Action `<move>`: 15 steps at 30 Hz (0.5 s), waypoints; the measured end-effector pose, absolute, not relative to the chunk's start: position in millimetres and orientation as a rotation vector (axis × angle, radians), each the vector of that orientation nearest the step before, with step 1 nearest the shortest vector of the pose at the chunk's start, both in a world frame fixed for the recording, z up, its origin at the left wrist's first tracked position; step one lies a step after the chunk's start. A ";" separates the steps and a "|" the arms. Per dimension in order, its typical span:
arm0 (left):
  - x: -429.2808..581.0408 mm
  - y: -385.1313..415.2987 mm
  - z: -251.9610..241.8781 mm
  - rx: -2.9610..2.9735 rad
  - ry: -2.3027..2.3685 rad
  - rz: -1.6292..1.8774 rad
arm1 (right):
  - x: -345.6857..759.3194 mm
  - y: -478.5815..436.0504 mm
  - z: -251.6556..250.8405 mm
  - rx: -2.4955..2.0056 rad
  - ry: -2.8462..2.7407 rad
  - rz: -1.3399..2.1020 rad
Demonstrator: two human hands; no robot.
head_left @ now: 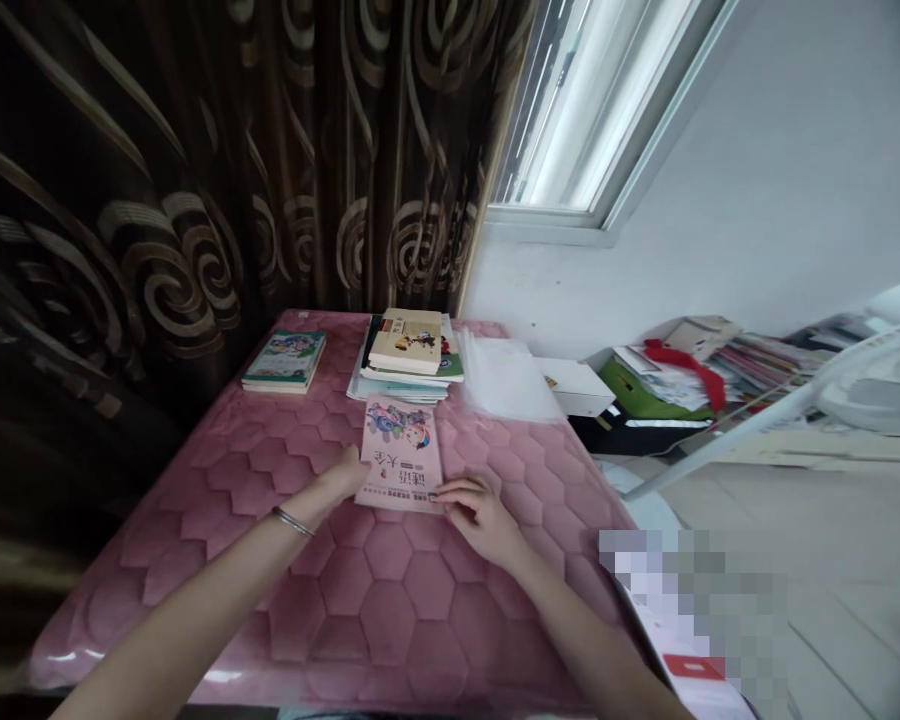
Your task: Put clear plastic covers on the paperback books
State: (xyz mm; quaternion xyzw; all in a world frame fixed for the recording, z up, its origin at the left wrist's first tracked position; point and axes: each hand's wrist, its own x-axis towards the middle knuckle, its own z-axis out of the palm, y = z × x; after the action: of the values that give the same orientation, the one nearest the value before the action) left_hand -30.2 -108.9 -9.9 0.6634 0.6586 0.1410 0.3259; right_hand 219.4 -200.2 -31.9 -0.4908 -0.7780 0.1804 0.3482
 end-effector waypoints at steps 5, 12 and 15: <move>-46.4 -103.9 3.0 1.862 1.695 0.231 | 227.0 -186.8 -22.9 -1.251 -1.922 0.456; -40.0 -49.6 22.3 2.142 1.542 0.146 | 235.8 -133.7 -41.9 -1.413 -1.515 0.639; -19.5 -25.9 23.3 2.244 1.541 0.136 | 236.0 -102.5 -51.0 -1.433 -1.415 0.673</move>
State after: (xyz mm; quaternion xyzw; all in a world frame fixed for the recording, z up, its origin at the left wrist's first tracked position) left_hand -19.5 -25.9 23.3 0.8055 0.5532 0.0487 0.2066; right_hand 236.0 -102.5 -51.0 -0.5894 -0.5819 0.2766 0.4873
